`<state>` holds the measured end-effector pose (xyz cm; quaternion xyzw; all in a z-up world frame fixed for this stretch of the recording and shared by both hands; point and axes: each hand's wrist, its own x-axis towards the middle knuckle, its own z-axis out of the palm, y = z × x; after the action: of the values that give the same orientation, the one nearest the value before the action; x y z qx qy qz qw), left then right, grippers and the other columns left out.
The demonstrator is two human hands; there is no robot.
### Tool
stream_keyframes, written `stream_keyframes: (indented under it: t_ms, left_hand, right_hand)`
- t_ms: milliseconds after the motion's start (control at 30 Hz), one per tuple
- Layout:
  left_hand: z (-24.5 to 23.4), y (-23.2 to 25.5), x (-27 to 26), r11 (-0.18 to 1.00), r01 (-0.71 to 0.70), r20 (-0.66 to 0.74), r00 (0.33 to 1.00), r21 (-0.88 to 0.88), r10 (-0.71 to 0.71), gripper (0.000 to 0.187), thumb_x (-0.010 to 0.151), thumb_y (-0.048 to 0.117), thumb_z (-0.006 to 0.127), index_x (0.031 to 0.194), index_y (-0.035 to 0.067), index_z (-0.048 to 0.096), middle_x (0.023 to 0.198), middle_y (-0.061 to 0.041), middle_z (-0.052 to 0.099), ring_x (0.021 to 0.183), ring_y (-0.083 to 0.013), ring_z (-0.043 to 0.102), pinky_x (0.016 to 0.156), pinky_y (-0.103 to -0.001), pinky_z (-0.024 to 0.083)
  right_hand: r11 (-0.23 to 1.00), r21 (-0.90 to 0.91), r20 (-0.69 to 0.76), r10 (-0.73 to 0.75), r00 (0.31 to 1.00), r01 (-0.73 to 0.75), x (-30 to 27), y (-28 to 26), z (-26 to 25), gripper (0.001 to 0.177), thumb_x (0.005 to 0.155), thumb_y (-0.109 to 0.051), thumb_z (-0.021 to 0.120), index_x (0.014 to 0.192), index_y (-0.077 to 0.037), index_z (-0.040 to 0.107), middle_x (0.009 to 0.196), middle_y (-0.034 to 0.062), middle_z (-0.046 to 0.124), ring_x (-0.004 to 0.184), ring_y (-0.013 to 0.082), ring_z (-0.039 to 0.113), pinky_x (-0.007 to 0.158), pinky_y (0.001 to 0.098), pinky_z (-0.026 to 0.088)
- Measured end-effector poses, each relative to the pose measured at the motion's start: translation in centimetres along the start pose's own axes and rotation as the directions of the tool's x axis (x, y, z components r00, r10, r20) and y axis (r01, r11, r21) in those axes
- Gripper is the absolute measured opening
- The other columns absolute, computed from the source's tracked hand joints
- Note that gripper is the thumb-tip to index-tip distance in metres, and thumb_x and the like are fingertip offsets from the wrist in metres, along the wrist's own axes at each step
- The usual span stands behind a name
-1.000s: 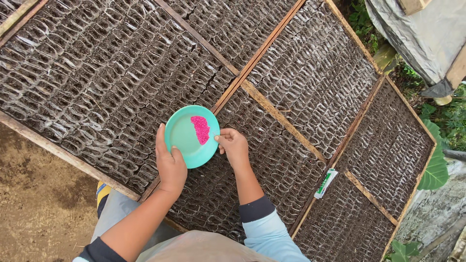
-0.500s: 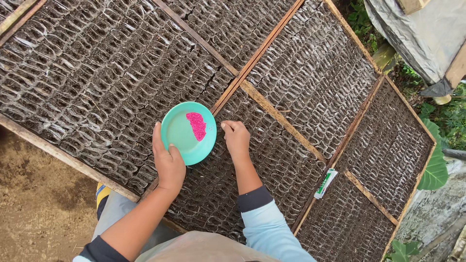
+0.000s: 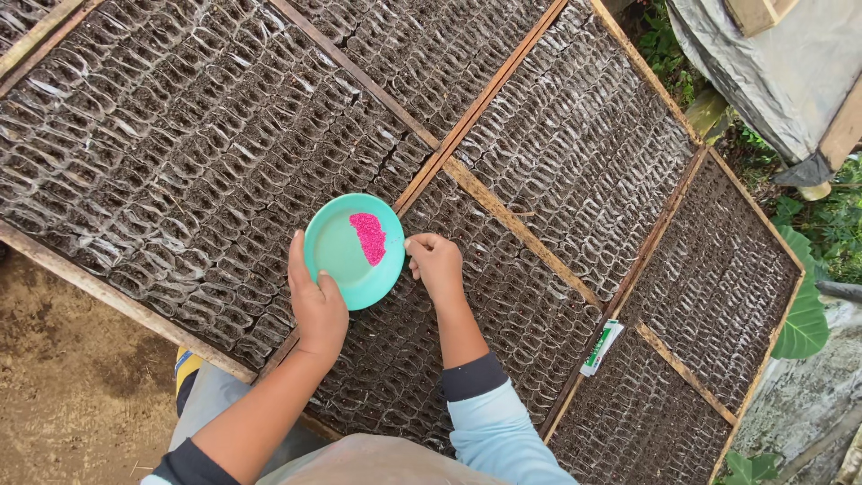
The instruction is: The person holds a teal bowl containing pink seeds in their left hand and uses their right hand to pick up and place individual seeds into the cells of a seedling tray. The person works methodically across the tray, filling the soil pockets with seeds.
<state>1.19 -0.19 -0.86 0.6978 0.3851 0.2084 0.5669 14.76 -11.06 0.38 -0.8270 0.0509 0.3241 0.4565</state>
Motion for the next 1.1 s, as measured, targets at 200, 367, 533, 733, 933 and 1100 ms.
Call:
stream_keyframes:
  t_ms: [200,367,533,733,933,1100]
  left_hand:
    - [-0.3,0.2,0.7,0.998,0.047,-0.004,0.999,-0.035,-0.047,0.06,0.09,-0.005,0.026,0.147,0.014,0.017,0.145,-0.024,0.017,0.132,-0.0502,0.017,0.102,-0.063,0.017]
    - [-0.2,0.5,0.9,0.999,0.038,-0.006,0.999,-0.027,-0.038,0.06,0.09,-0.005,0.027,0.146,0.012,0.017,0.144,-0.026,0.016,0.132,-0.0512,0.016,0.102,-0.064,0.017]
    - [0.3,0.6,0.9,0.999,0.036,0.01,0.999,-0.032,-0.036,0.06,0.091,-0.005,0.026,0.147,0.014,0.017,0.145,-0.026,0.016,0.131,-0.0519,0.016,0.101,-0.066,0.017]
    - [1.0,0.6,0.9,1.0,0.02,0.037,0.999,-0.02,-0.019,0.059,0.09,-0.005,0.026,0.146,0.012,0.017,0.145,-0.024,0.017,0.132,-0.0504,0.017,0.101,-0.064,0.018]
    - [1.4,1.5,1.1,0.997,0.064,0.059,0.996,-0.047,-0.061,0.061,0.089,-0.006,0.026,0.146,0.012,0.017,0.145,-0.023,0.015,0.133,-0.0502,0.016,0.103,-0.064,0.016]
    - [1.9,0.9,1.7,0.999,0.037,0.042,0.998,-0.025,-0.036,0.06,0.09,-0.007,0.027,0.146,0.012,0.017,0.145,-0.024,0.017,0.133,-0.05,0.017,0.103,-0.063,0.017]
  right_hand:
    - [0.997,-0.056,-0.12,-0.061,0.991,0.054,2.6,-0.1,-0.3,0.019,0.08,-0.013,0.063,0.092,0.0,0.069,0.055,0.0079,0.056,0.041,0.0104,0.054,0.042,0.0243,0.044]
    - [0.986,-0.139,-0.169,-0.12,0.978,0.097,3.5,0.5,-0.1,0.018,0.081,-0.012,0.063,0.093,-0.002,0.071,0.068,0.0099,0.059,0.05,0.0126,0.058,0.049,0.0273,0.049]
    - [0.97,-0.193,-0.127,-0.171,0.977,0.144,3.4,0.4,-0.7,0.023,0.089,-0.01,0.055,0.105,0.002,0.066,0.085,0.0142,0.058,0.066,0.0184,0.061,0.058,0.0326,0.053]
    - [0.996,-0.074,-0.038,-0.058,0.998,0.055,1.1,-1.5,-0.7,0.027,0.085,-0.018,0.063,0.102,0.003,0.066,0.071,0.0072,0.056,0.055,0.0123,0.058,0.049,0.0271,0.051]
    - [0.995,-0.083,-0.012,-0.049,0.999,0.048,2.5,-0.4,-1.1,0.022,0.088,-0.015,0.058,0.099,0.002,0.065,0.06,0.0087,0.056,0.05,0.012,0.055,0.045,0.0254,0.047]
    - [0.96,-0.227,-0.109,-0.192,0.975,0.163,3.9,-1.0,-1.6,0.021,0.091,-0.013,0.055,0.102,0.0,0.066,0.084,0.0121,0.057,0.073,0.0136,0.056,0.06,0.0325,0.051]
